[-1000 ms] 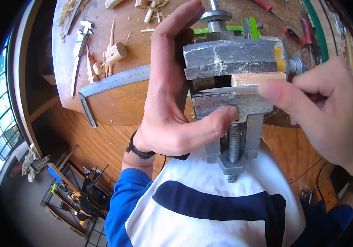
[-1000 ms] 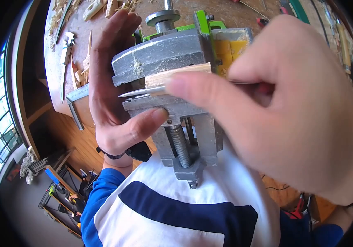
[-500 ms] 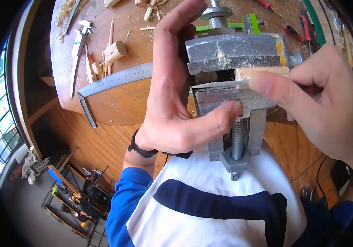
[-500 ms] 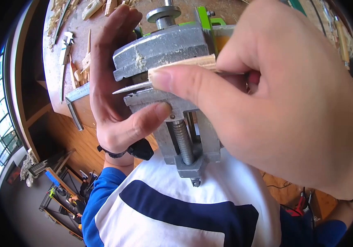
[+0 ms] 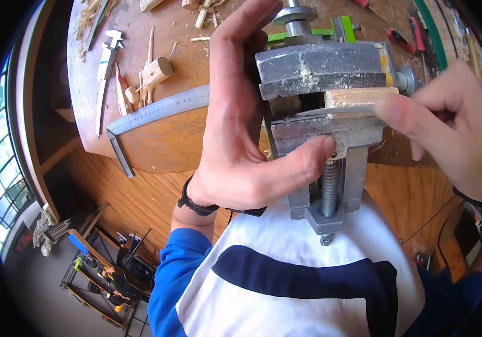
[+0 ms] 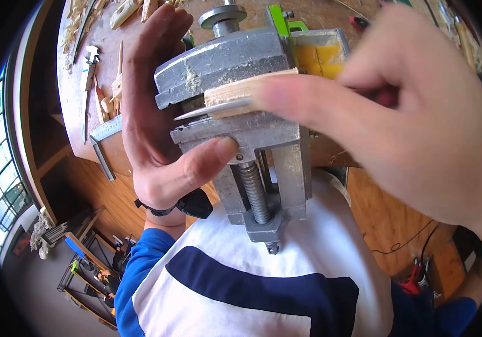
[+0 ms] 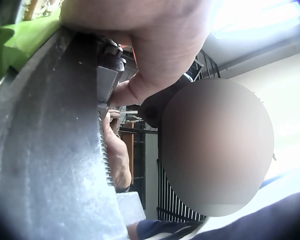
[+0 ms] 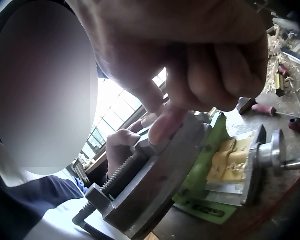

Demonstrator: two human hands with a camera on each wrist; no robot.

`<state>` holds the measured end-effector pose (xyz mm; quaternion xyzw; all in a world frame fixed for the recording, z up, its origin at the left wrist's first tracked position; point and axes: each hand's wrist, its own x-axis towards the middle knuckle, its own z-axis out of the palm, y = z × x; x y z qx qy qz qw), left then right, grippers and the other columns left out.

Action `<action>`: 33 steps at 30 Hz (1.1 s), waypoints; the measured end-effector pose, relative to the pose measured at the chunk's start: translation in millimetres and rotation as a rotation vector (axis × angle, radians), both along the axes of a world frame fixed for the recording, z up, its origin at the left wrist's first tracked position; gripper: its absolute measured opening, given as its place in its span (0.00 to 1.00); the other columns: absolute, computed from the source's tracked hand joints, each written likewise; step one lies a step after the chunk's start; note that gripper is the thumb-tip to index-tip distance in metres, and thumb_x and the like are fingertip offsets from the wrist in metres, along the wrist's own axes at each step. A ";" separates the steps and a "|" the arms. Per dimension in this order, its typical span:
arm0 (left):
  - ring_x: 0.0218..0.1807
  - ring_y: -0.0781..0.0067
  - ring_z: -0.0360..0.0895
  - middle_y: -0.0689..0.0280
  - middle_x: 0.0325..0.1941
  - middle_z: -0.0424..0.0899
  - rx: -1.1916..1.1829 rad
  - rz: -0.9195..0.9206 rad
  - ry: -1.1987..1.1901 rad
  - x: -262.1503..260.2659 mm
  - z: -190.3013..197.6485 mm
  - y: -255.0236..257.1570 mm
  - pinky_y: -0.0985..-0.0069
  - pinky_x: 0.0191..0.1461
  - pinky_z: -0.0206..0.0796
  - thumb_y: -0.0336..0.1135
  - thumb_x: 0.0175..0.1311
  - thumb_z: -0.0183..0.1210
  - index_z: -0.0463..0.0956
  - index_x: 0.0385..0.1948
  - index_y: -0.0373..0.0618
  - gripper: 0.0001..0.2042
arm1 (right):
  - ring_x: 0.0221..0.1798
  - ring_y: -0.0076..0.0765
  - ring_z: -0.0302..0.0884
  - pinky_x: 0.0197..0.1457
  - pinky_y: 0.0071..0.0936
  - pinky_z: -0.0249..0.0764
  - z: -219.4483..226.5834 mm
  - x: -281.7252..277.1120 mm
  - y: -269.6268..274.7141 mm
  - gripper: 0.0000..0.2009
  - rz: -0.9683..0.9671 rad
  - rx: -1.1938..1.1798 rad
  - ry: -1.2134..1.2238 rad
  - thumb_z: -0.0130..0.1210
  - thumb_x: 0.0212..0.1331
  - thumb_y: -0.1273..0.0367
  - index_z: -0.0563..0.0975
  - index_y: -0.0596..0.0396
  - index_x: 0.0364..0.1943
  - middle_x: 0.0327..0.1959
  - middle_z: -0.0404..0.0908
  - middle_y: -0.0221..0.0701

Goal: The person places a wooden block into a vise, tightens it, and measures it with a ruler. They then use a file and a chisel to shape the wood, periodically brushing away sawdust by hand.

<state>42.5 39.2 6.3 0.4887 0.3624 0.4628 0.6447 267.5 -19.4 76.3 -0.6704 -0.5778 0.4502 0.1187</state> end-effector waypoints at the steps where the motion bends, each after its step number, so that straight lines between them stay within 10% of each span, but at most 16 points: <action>1: 0.73 0.54 0.62 0.48 0.69 0.66 -0.002 -0.004 0.004 -0.3 -0.8 0.4 0.65 0.76 0.50 0.38 0.32 0.72 0.56 0.70 0.32 0.54 | 0.13 0.12 0.55 0.18 0.19 0.47 -1.2 -0.3 -1.8 0.26 -0.006 -0.004 0.005 0.61 0.65 0.57 0.74 0.59 0.12 0.08 0.63 0.21; 33: 0.69 0.54 0.66 0.48 0.67 0.67 -0.036 0.075 -0.028 14.0 9.5 -7.9 0.66 0.72 0.56 0.40 0.35 0.73 0.56 0.69 0.31 0.53 | 0.14 0.12 0.56 0.19 0.19 0.48 -17.4 -4.9 -19.7 0.25 -0.102 -0.039 0.053 0.60 0.66 0.57 0.74 0.58 0.13 0.09 0.64 0.21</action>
